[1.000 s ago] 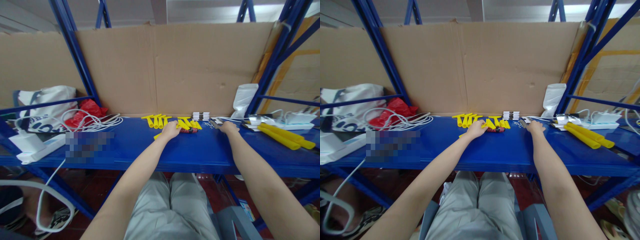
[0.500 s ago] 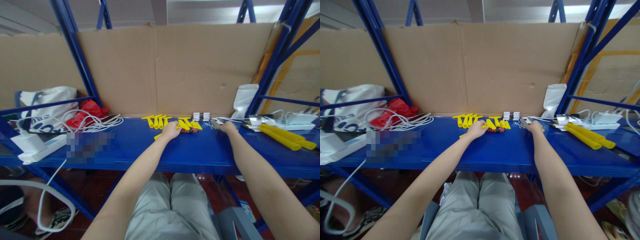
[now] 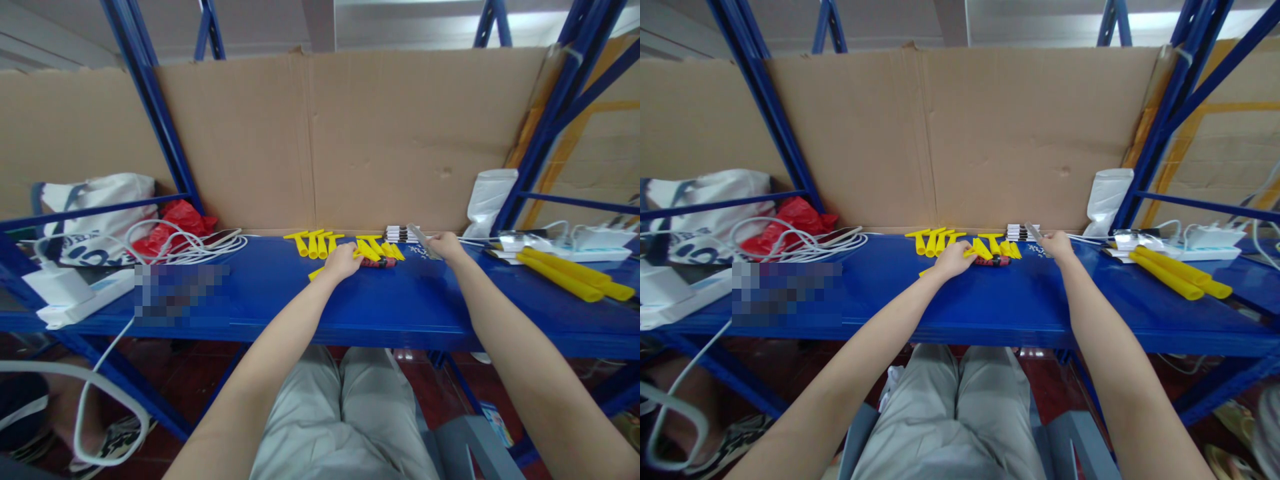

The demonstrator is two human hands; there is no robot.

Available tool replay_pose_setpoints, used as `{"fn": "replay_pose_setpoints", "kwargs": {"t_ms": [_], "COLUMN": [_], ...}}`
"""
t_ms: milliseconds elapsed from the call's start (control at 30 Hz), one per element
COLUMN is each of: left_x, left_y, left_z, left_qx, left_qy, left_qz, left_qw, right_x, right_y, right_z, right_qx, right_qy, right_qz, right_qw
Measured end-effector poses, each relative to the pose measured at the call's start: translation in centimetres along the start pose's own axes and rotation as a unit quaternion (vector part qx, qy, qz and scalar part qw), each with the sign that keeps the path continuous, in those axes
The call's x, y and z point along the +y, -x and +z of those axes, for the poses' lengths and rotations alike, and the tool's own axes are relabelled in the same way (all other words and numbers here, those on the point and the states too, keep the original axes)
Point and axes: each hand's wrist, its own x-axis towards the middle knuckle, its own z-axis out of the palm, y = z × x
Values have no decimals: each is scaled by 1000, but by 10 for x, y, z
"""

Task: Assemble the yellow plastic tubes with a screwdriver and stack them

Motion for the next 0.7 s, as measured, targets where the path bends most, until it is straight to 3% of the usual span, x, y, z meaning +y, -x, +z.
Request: {"fn": "replay_pose_setpoints", "kwargs": {"t_ms": [33,267,367,700], "left_x": [0,3,5,4], "left_y": [0,1,2,2], "left_z": [-1,-5,-6,-5], "left_qx": [-7,-18,-15,24], "left_qy": [-7,-19,-15,-13], "left_qz": [-5,-17,-16,21], "left_qw": [1000,1000,1000,999], "right_x": [-11,-68,-76,-78], "right_y": [7,53,62,65], "right_z": [1,11,18,27], "right_qx": [-23,-151,-188,-217], "right_qy": [-26,-149,-164,-216], "right_qz": [19,-22,-18,38], "right_qw": [999,977,968,951]}}
